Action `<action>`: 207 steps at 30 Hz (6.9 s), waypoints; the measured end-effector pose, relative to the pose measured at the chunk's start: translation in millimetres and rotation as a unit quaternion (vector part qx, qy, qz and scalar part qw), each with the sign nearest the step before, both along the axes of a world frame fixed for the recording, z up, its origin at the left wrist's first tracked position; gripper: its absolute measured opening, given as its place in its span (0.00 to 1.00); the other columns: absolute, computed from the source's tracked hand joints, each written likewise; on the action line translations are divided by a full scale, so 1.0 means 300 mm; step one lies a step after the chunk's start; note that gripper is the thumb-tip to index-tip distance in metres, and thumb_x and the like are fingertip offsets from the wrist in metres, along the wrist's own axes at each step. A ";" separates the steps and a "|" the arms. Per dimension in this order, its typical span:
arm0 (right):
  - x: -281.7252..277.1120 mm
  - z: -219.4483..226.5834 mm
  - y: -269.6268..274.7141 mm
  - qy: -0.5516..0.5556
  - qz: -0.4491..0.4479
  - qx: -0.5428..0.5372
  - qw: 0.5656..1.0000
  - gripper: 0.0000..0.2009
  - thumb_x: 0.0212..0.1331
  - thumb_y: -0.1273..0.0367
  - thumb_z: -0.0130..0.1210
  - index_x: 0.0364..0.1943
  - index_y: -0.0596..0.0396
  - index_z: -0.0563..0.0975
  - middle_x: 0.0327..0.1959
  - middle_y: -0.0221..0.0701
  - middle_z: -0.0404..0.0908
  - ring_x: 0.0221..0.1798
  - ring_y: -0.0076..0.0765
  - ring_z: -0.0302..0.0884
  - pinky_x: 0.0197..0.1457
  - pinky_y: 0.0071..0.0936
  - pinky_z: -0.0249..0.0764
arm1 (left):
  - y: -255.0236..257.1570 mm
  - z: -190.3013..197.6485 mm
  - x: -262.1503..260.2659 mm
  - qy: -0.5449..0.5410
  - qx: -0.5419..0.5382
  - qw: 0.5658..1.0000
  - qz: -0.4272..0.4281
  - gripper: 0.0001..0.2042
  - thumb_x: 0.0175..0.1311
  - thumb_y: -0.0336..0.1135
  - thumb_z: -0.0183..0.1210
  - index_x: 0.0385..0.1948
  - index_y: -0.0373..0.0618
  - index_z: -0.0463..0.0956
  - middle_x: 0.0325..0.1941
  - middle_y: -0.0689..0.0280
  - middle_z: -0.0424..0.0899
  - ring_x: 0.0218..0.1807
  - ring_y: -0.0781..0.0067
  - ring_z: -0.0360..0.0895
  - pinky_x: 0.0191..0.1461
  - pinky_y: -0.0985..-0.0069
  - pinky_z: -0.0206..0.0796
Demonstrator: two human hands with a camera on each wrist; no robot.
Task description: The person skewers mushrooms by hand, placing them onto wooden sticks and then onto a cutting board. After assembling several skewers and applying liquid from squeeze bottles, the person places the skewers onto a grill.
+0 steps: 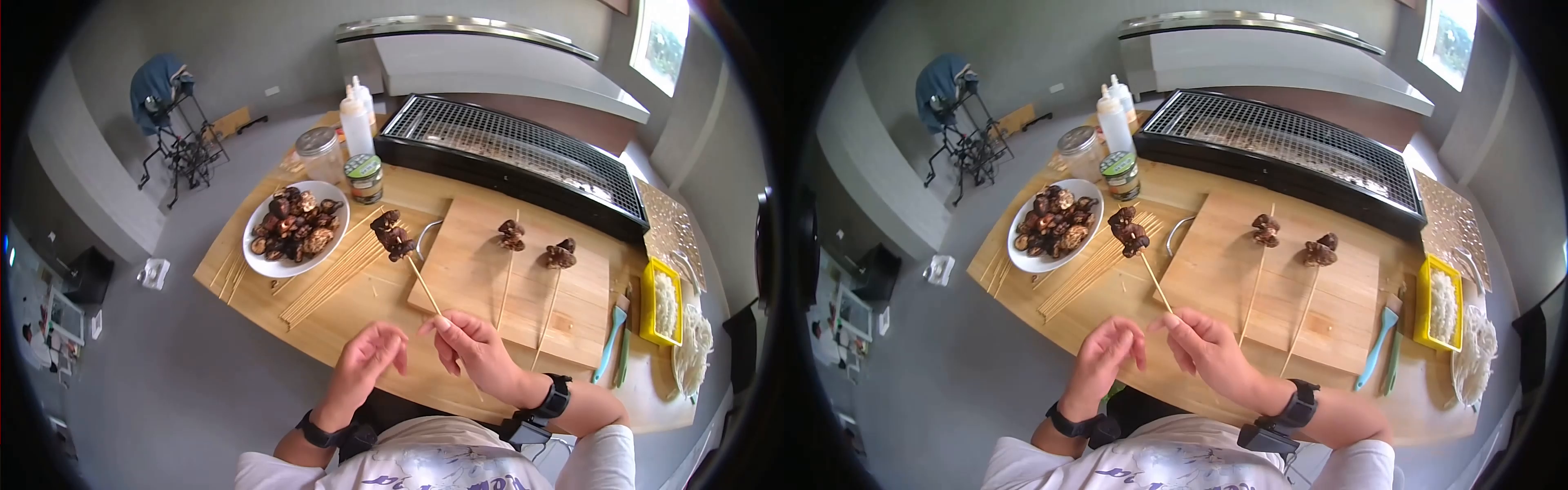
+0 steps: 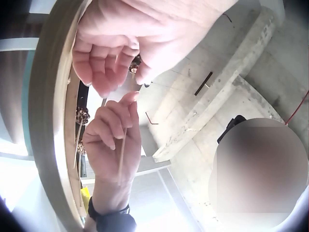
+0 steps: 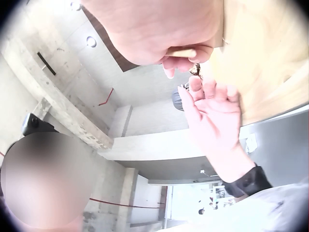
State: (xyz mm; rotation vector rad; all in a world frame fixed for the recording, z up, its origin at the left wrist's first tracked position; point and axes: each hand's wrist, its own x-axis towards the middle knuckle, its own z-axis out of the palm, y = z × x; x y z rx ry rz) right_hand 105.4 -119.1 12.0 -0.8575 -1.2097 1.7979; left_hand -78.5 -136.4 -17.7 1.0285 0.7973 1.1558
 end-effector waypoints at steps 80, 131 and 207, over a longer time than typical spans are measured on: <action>0.469 0.015 -0.227 -0.214 -0.073 -0.141 0.964 0.11 0.59 0.65 0.51 0.37 0.59 0.72 0.16 0.27 0.72 0.16 0.24 0.73 0.16 0.18 0.70 | 0.113 0.029 0.366 0.170 -0.084 0.928 -0.322 0.13 0.62 0.39 0.51 0.21 0.43 0.66 0.14 0.69 0.74 0.12 0.80 0.72 0.13 0.85 0.64; -0.038 0.053 -0.035 -0.291 0.219 0.246 0.898 0.07 0.54 0.72 0.47 0.34 0.56 0.75 0.17 0.29 0.76 0.19 0.26 0.75 0.25 0.22 0.70 | 0.075 0.087 -0.425 0.779 0.224 0.558 0.177 0.05 0.52 0.26 0.53 0.23 0.39 0.64 0.24 0.55 0.72 0.28 0.49 0.73 0.31 0.60 0.66; -0.049 0.008 -0.005 -0.228 0.165 0.104 0.954 0.13 0.65 0.65 0.40 0.31 0.56 0.76 0.13 0.28 0.61 0.19 0.22 0.59 0.24 0.24 0.61 | 0.156 0.110 -0.342 0.070 0.043 0.988 0.131 0.13 0.61 0.29 0.50 0.46 0.38 0.66 0.35 0.57 0.77 0.28 0.75 0.78 0.29 0.80 0.72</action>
